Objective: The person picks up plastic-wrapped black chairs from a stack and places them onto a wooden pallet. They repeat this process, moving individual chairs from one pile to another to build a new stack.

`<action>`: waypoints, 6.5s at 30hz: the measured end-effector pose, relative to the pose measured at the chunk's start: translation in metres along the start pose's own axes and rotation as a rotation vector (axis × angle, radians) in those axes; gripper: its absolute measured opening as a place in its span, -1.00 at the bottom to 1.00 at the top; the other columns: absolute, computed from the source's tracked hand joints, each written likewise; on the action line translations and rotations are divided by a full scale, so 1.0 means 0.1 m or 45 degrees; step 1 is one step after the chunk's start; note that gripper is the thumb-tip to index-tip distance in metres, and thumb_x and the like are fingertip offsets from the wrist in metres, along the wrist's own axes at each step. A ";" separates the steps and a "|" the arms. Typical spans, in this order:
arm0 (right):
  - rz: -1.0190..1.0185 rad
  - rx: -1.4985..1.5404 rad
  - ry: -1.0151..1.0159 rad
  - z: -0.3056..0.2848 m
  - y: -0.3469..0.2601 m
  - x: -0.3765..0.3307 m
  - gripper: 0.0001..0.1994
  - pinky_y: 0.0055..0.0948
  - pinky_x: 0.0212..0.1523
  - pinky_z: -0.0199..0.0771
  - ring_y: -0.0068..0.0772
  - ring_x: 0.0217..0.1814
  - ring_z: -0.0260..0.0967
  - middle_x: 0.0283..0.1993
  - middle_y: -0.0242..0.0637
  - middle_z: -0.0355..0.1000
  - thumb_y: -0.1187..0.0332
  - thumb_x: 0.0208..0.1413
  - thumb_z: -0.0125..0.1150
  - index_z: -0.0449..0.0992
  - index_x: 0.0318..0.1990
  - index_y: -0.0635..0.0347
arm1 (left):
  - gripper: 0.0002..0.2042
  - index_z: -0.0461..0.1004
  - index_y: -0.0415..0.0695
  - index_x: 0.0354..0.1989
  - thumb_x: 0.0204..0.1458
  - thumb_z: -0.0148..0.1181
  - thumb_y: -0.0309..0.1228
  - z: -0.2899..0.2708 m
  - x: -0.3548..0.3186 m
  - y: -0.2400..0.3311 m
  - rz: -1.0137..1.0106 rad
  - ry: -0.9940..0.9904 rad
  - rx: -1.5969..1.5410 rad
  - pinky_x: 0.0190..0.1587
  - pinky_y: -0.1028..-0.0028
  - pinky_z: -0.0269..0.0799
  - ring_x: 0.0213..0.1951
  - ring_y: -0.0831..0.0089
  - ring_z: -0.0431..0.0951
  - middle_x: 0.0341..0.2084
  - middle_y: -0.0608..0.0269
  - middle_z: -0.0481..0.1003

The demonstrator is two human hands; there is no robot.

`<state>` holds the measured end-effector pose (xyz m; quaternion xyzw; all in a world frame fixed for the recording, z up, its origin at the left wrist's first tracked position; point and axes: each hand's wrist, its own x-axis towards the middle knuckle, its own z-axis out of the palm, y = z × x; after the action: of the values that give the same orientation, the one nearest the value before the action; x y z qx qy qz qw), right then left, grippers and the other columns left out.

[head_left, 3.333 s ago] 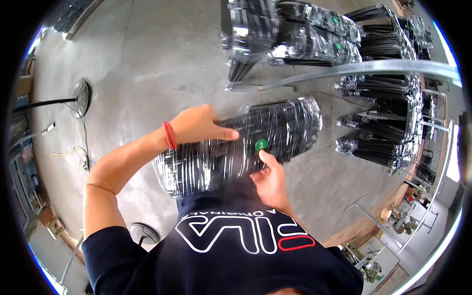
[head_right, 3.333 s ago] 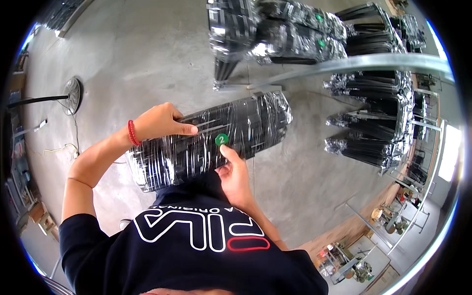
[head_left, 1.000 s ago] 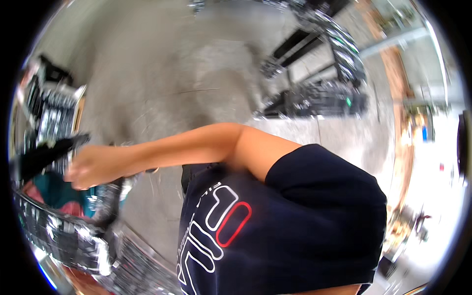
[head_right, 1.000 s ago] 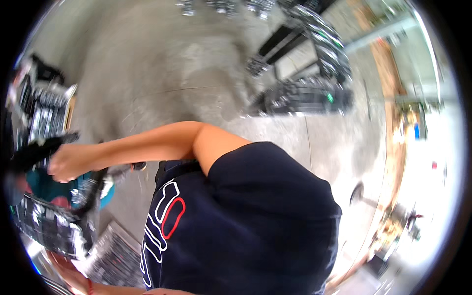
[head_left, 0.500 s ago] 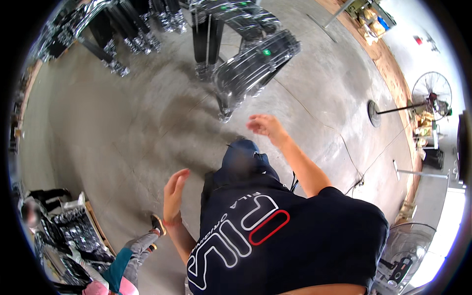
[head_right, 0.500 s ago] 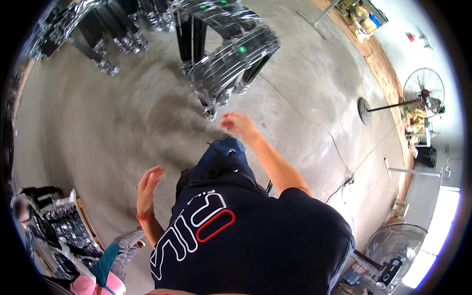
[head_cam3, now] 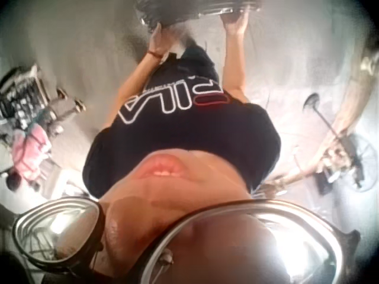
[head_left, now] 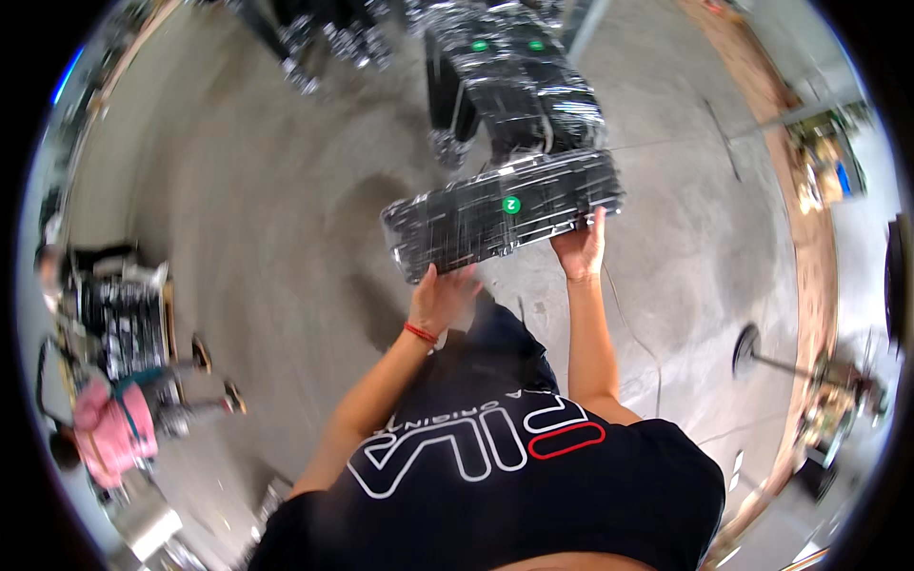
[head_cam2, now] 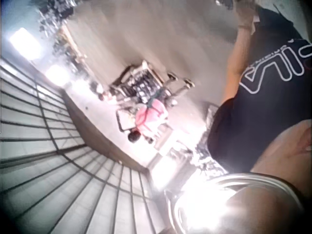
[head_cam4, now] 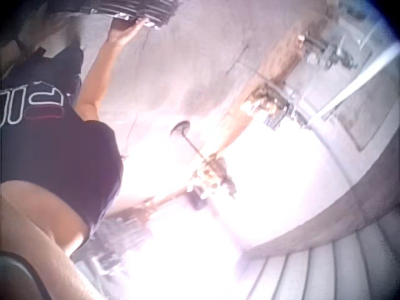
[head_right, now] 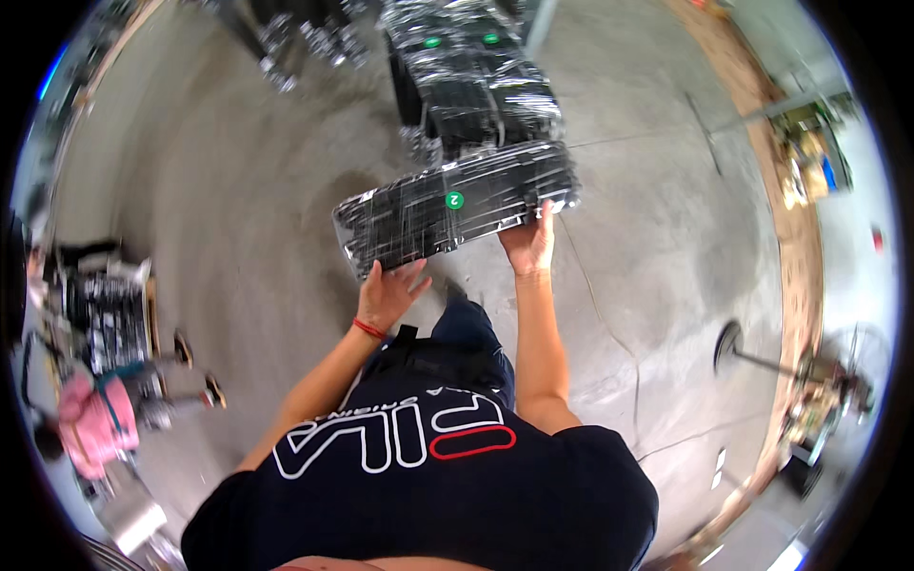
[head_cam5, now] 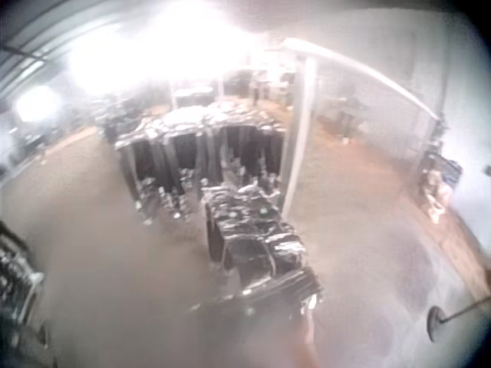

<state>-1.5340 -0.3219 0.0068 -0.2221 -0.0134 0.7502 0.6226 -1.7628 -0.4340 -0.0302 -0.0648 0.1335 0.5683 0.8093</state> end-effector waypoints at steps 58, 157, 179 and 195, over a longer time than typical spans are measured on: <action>0.883 -2.875 -1.320 1.02 1.98 -0.27 -0.45 -0.33 -0.17 0.22 -0.15 -0.17 0.28 -0.23 0.10 0.33 0.02 0.01 -0.03 0.35 -0.24 0.53 | -0.85 0.40 -0.29 -0.56 -0.42 0.00 -0.61 0.02 -1.45 0.30 0.493 0.744 -0.481 -0.38 0.36 0.36 -0.46 0.19 0.45 -0.51 0.03 0.44; -0.117 -2.670 -2.451 3.93 11.87 0.28 -0.44 -0.13 -0.20 0.27 0.06 -0.20 0.31 -0.29 0.01 0.39 -0.10 0.05 -0.28 0.45 -0.29 0.26 | -0.70 0.29 -0.10 -0.06 0.07 -0.16 -0.26 -1.30 -5.60 7.07 1.158 1.083 0.189 -0.33 0.68 0.28 -0.22 0.55 0.45 -0.18 0.27 0.43; 0.280 -1.406 -2.887 4.45 10.89 -0.96 -0.69 -0.30 -0.03 0.21 -0.05 -0.04 0.26 -0.08 -0.01 0.30 0.36 -0.02 0.00 0.33 -0.10 0.30 | -0.66 0.32 -0.15 -0.10 -0.02 -0.09 -0.24 -0.89 -5.42 6.96 1.154 1.052 0.763 -0.39 0.67 0.20 -0.28 0.59 0.45 -0.27 0.33 0.45; 0.536 -1.801 -2.090 3.85 9.75 -0.19 -0.78 -0.51 -0.28 0.34 -0.46 -0.31 0.36 -0.39 -0.21 0.42 0.62 -0.14 -0.04 0.39 -0.28 0.26 | -0.79 0.37 -0.20 -0.23 0.02 -0.10 -0.38 -0.62 -4.40 7.55 1.073 0.825 1.283 -0.33 0.66 0.26 -0.37 0.67 0.32 -0.44 0.42 0.38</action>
<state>-2.5712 -0.4595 0.0701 0.0395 -0.8108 0.5838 0.0167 -2.6193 -0.5859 0.0732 0.2074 0.6251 0.6533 0.3735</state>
